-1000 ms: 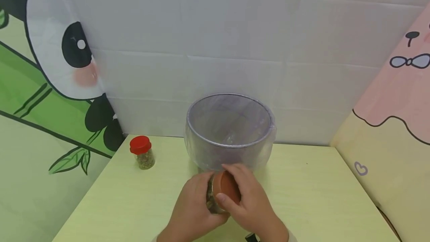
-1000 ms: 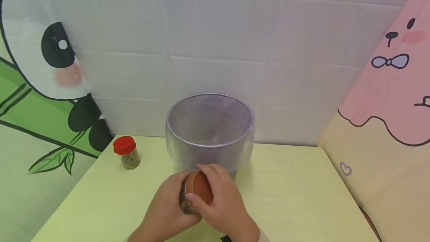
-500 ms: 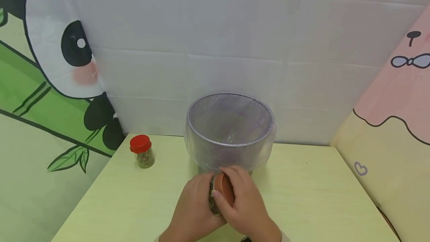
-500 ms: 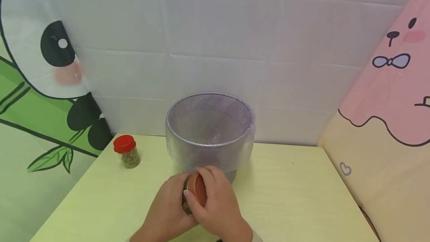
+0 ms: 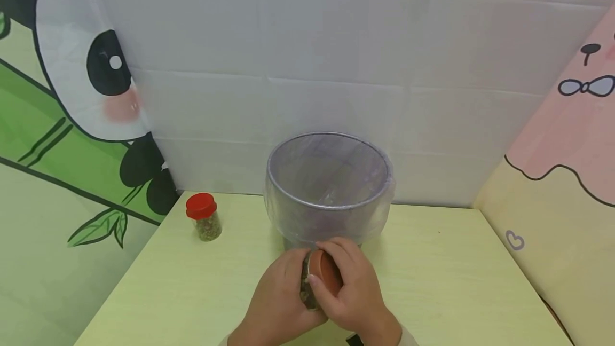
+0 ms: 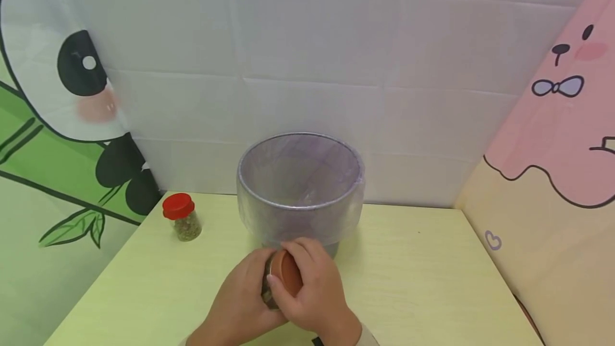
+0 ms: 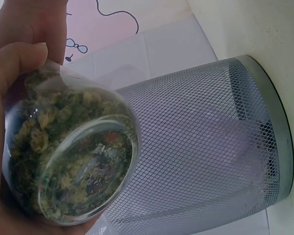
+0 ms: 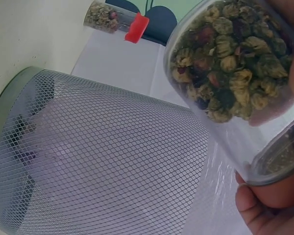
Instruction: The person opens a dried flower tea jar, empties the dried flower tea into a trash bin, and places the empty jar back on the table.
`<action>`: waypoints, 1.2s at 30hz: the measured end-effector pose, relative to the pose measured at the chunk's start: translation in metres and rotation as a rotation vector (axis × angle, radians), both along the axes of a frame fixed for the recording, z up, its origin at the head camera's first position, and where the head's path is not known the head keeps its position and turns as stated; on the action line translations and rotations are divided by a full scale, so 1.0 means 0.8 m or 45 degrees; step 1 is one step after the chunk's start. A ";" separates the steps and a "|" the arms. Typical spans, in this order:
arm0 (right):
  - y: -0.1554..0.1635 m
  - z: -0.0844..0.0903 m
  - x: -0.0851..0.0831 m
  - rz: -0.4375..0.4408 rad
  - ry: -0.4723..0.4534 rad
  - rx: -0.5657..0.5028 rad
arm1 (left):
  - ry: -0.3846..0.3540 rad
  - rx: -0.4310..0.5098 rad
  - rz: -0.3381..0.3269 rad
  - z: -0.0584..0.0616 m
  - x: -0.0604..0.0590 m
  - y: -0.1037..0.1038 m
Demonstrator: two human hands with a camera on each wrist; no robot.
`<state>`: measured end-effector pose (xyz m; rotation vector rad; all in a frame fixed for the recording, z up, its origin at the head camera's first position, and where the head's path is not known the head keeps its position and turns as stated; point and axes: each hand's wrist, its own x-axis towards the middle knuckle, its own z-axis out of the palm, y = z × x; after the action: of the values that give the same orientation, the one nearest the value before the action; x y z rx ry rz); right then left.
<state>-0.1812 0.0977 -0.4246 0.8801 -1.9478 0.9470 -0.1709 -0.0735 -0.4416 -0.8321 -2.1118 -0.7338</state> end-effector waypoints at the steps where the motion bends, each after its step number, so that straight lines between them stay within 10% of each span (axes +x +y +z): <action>1: 0.000 0.000 -0.001 0.005 0.013 -0.007 | 0.005 -0.006 0.001 0.000 0.000 -0.001; 18: 0.004 0.006 -0.008 0.170 0.203 0.086 | -0.181 -0.057 -0.073 0.003 0.001 -0.017; 36: 0.006 0.002 0.003 -0.013 -0.316 0.172 | -0.094 -0.105 0.012 -0.003 -0.010 -0.016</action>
<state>-0.1791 0.1024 -0.4230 0.8607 -2.2474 0.9648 -0.1785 -0.0867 -0.4438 -0.8507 -2.2234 -0.6860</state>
